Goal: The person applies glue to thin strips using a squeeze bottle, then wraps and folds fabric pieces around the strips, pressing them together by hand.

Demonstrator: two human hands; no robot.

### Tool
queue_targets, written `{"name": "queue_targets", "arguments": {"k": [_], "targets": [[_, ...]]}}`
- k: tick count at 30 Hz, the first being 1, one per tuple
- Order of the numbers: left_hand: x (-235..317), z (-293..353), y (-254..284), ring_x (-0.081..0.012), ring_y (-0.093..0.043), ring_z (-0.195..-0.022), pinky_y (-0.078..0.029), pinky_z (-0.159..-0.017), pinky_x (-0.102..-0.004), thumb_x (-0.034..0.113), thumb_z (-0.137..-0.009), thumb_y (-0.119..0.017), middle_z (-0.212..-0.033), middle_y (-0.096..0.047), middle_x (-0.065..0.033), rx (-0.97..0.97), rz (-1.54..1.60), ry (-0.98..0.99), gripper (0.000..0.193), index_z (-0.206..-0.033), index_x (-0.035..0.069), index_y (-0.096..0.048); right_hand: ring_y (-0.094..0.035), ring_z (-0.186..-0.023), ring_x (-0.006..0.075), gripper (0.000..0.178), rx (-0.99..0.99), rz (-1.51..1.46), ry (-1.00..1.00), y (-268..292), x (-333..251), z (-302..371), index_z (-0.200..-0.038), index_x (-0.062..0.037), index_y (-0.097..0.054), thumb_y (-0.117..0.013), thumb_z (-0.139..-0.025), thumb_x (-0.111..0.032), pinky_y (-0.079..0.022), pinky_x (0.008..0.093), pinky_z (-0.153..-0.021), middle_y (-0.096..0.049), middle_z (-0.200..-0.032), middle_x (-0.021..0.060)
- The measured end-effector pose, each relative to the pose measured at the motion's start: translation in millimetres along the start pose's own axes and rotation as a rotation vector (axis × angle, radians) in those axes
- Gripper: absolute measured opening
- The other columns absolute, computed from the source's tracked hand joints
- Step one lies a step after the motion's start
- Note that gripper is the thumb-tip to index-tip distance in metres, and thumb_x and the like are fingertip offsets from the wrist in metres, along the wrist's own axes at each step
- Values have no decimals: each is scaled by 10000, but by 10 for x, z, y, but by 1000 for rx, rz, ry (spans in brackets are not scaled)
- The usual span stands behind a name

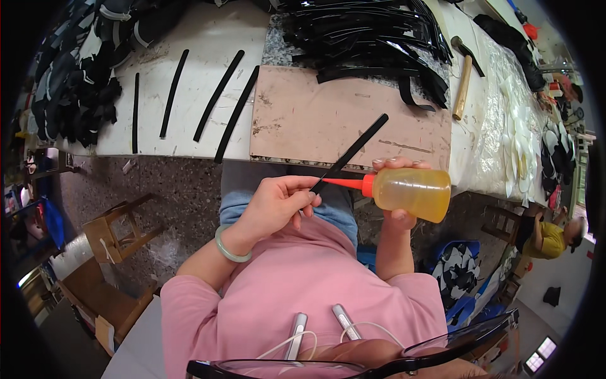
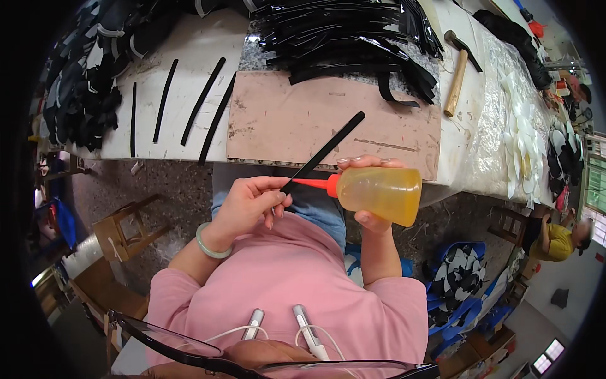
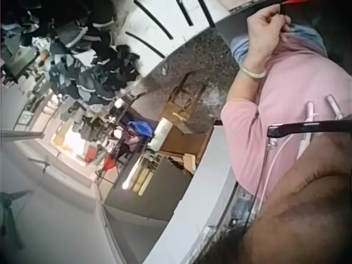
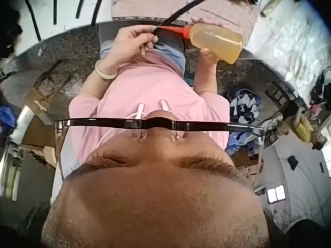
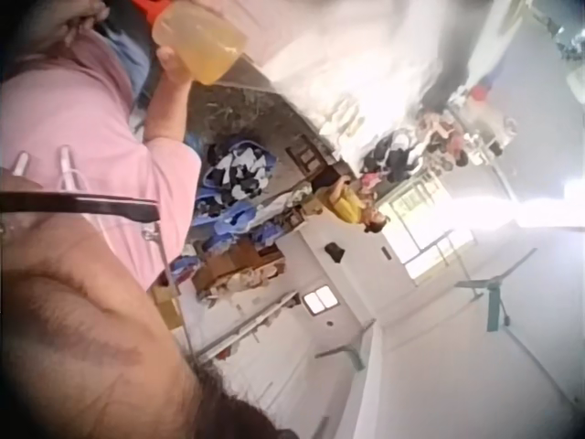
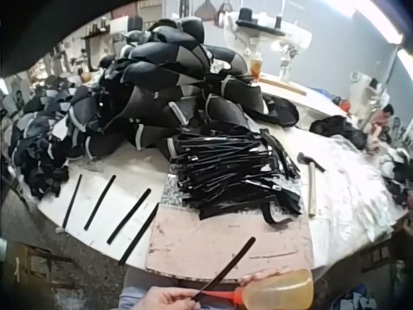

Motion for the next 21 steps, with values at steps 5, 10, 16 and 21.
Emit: {"name": "queue_targets", "arguments": {"k": [5, 10, 16, 21], "targets": [[27, 38, 7, -88, -591, -623, -483, -453, -186, -8, -873, -537, -832, -650, -113, -23, 16, -2, 293, -1147, -110, -557, -518, -1118, 355, 719, 117, 189, 112, 172, -98, -55, -1313, -150, -353, -779, -743, -250, -439, 506, -938, -521, -1191, 180], [-36, 55, 49, -80, -593, -631, -490, -469, -183, 20, -887, -533, -858, -659, -127, -27, -3, 6, 328, -1187, -113, -534, -528, -1110, 382, 653, 216, 372, 198, 382, -181, -171, -1297, -110, -378, -733, -770, -258, -415, 530, -964, -536, -1183, 202], [-68, 66, 55, -76, -592, -613, -487, -462, -178, 15, -886, -532, -855, -658, -131, -13, 10, -1, 317, -1177, -111, -541, -544, -1096, 411, 569, 314, 516, 312, 546, -308, -281, -1276, -65, -411, -681, -799, -216, -411, 549, -970, -557, -1166, 237], [-65, 66, 55, -75, -593, -619, -490, -464, -180, 16, -887, -534, -854, -657, -132, -10, 6, -4, 315, -1177, -108, -543, -550, -1095, 416, 572, 352, 547, 312, 614, -340, -308, -1274, -57, -408, -688, -801, -217, -415, 550, -964, -563, -1155, 248]]}}
Point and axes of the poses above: each hand's wrist, its own z-axis away from the middle knuckle, its own y-axis out of the back of the hand, x = y × z, the point moved 5 cm from there along -z, towards the middle knuckle
